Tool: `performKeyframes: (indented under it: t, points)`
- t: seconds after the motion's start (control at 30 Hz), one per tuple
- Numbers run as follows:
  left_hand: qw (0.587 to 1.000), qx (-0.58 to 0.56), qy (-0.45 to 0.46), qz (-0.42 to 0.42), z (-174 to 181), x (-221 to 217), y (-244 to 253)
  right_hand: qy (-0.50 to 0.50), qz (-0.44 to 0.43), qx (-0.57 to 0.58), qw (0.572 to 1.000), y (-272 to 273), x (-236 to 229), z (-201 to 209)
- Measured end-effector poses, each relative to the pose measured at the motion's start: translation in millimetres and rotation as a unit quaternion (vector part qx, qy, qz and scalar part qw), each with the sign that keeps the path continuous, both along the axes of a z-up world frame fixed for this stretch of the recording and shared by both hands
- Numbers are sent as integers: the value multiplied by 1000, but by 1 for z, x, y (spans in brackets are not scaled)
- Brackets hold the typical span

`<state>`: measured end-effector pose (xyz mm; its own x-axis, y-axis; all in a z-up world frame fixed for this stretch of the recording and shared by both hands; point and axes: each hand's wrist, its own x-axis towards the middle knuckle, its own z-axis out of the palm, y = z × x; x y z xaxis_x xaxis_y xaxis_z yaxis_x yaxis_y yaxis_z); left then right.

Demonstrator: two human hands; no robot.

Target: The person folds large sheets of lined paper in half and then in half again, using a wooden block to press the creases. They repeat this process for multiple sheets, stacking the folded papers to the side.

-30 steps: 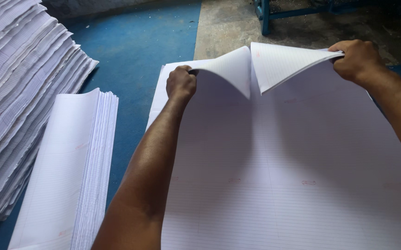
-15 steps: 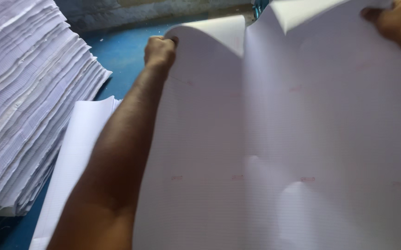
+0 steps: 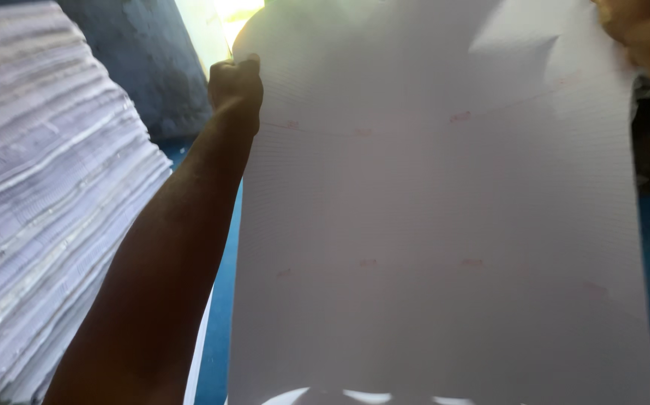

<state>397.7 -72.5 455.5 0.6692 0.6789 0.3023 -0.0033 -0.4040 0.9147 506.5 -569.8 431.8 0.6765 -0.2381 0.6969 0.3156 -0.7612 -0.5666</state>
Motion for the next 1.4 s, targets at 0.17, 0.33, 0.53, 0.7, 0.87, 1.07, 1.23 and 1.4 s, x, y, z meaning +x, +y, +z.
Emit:
performKeyframes:
  t: [0.17,0.33,0.53,0.7,0.87,1.07,1.23,1.4]
  points:
    - [995,-28,-100,13,47,-35,-24,-60,36,53,996,6,-31,38]
    - [982,-46,-177,51,55,-53,-41,-115,78,81,987,17,-60,62]
    - [971,3,-235,35,33,-63,-48,-160,114,102,975,28,-82,81]
    - [969,90,-229,27,23,-64,-58,-174,121,91,973,45,-88,78]
    - [960,87,-265,25,33,-57,-73,-155,131,76,976,72,-90,81]
    - [966,27,-258,14,36,-58,-83,-223,132,16,966,88,-95,78]
    - [964,29,-262,23,38,-61,-83,-266,148,-21,952,83,-83,76]
    - [963,38,-262,38,39,-58,-81,-292,119,-58,947,75,-68,83]
